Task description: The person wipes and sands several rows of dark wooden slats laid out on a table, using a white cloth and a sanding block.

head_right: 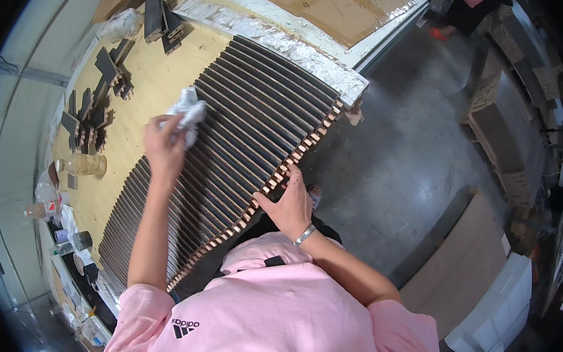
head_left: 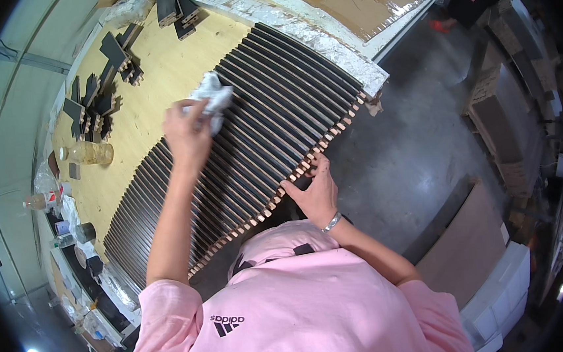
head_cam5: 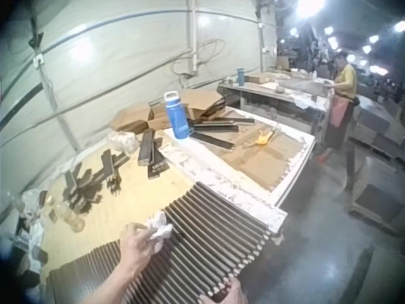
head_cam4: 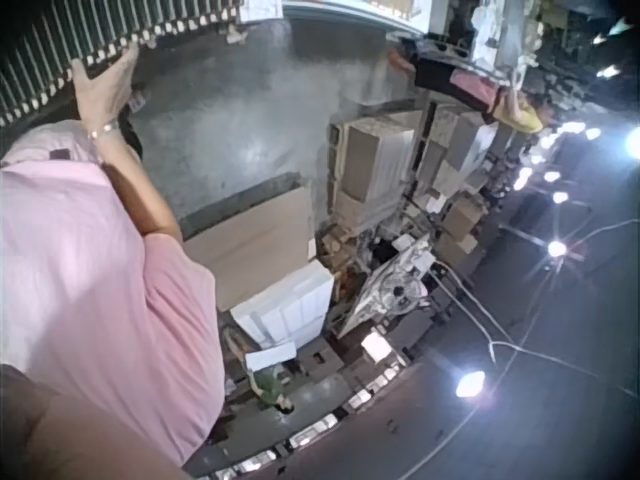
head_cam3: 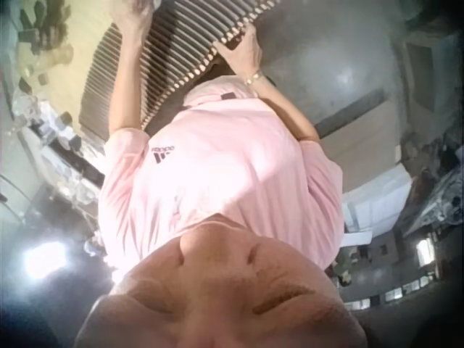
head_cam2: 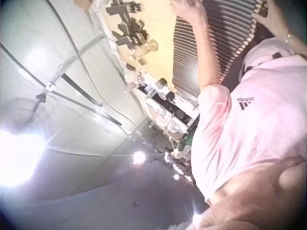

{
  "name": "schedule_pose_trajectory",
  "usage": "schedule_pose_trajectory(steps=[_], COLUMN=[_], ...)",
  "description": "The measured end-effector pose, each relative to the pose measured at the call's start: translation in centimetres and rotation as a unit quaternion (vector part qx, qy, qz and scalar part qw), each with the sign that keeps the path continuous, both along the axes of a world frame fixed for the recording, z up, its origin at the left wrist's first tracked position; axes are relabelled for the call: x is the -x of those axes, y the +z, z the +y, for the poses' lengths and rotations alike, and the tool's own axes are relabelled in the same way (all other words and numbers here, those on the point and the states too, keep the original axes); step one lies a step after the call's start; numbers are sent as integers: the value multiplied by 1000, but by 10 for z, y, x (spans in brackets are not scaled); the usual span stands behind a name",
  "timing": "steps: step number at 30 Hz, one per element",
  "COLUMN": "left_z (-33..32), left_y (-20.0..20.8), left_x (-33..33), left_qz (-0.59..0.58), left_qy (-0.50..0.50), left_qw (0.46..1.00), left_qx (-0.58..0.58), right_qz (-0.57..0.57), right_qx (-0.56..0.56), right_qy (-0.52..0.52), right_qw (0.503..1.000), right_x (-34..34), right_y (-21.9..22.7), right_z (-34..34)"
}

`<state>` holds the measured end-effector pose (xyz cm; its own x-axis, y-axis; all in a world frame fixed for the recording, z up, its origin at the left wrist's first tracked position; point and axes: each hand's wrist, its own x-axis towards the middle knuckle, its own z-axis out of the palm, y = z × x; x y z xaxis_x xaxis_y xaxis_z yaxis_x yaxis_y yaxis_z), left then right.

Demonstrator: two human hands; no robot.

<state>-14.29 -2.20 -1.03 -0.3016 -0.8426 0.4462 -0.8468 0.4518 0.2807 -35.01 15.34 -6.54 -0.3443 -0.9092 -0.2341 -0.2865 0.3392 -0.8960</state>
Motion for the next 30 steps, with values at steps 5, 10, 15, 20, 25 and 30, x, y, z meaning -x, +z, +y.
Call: schedule_pose_trajectory(steps=[5, 10, 15, 20, 25, 30], left_z=[68, -33, -56, 51, -59, -26], left_y=[12, -35, -14, 16, -22, 20], left_x=[59, -71, -91, 11, -62, 14], left_qz=[9, -3, 25, -13, -33, 77], left_qy=[-375, 1, 115, -442, -18, -127], left_qw=[922, 999, 993, 891, 999, 989], left_qx=[-96, -40, -20, -98, -37, 5], right_qz=[240, 117, 122, 109, 140, 120], right_qx=[124, -2, -25, -37, 8, -33], right_qy=[100, 30, 34, 39, 32, 26], right_qw=[958, 993, 992, 993, 990, 992], right_x=[11, 4, 3, 2, 0, 0], right_y=[-18, 0, -2, -1, -4, 3], right_z=[4, 1, -1, -1, 0, 0])
